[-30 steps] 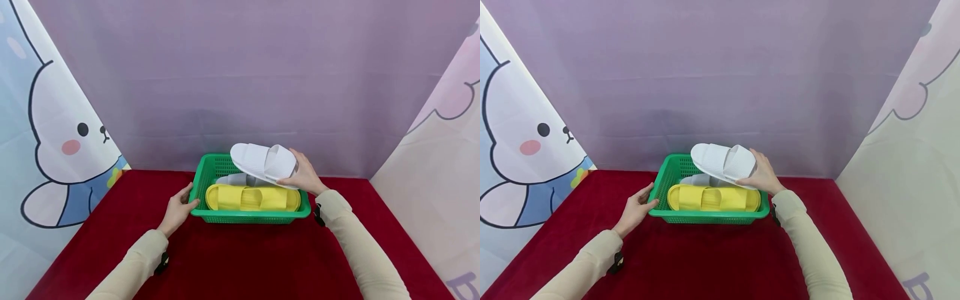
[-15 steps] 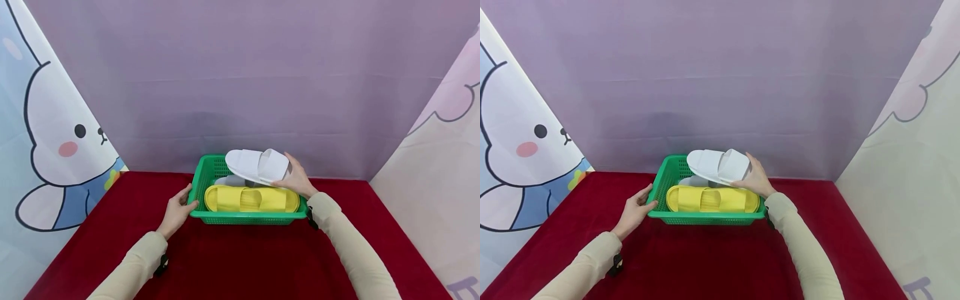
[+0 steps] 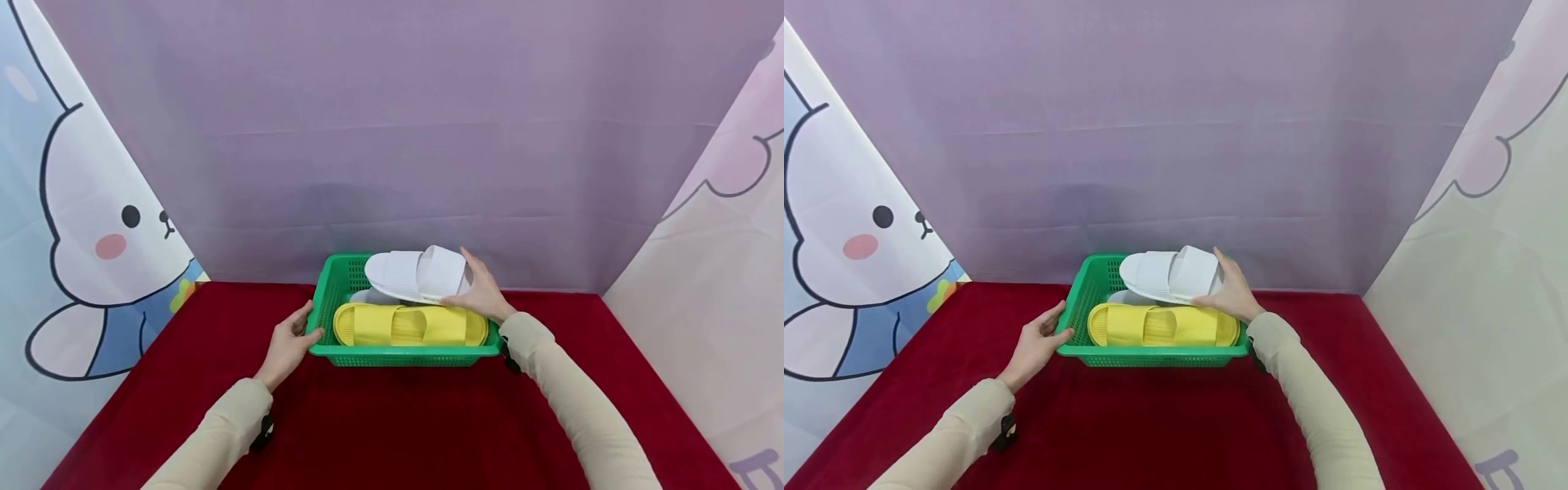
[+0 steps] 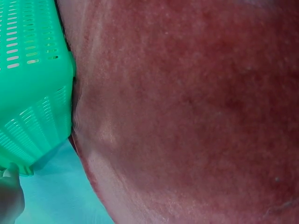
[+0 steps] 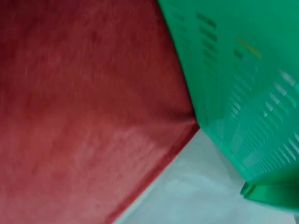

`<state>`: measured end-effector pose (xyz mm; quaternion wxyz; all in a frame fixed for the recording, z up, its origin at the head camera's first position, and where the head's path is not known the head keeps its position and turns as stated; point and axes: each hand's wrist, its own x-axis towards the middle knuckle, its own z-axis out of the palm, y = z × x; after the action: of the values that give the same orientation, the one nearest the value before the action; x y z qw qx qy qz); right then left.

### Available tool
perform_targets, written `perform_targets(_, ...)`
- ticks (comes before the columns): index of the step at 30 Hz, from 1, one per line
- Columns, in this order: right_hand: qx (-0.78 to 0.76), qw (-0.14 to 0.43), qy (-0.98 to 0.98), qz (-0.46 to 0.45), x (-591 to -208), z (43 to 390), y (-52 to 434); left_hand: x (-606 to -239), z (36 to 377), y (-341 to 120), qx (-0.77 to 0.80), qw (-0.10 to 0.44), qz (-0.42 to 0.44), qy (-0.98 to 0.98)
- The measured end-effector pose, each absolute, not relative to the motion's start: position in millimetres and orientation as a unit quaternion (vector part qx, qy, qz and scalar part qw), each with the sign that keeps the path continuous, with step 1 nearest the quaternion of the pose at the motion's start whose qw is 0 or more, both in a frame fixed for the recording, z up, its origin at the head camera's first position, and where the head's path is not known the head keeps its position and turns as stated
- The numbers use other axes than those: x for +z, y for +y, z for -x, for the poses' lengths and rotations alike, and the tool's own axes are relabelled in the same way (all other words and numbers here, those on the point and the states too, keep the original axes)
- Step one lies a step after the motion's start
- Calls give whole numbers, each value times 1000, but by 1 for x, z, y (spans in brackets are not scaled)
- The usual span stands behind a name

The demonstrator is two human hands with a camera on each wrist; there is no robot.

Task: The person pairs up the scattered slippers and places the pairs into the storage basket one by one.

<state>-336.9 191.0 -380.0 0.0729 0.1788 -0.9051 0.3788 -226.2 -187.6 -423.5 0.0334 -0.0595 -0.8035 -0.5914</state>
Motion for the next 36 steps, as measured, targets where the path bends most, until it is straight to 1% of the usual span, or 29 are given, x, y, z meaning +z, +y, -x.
perform_targets(6,345,81,-912,-207,-377,342,193,-426,228,-184,-597,28,57,-800)
perform_targets(15,341,73,-913,-209,-375,343,191,-425,230,-184,-590,32,53,-805)
perform_targets(27,365,30,-915,-169,-377,342,204,-426,234,-179,-594,24,54,-802)
perform_targets(36,365,14,-920,-142,-366,337,216,-424,244,-178,-583,29,73,-809)
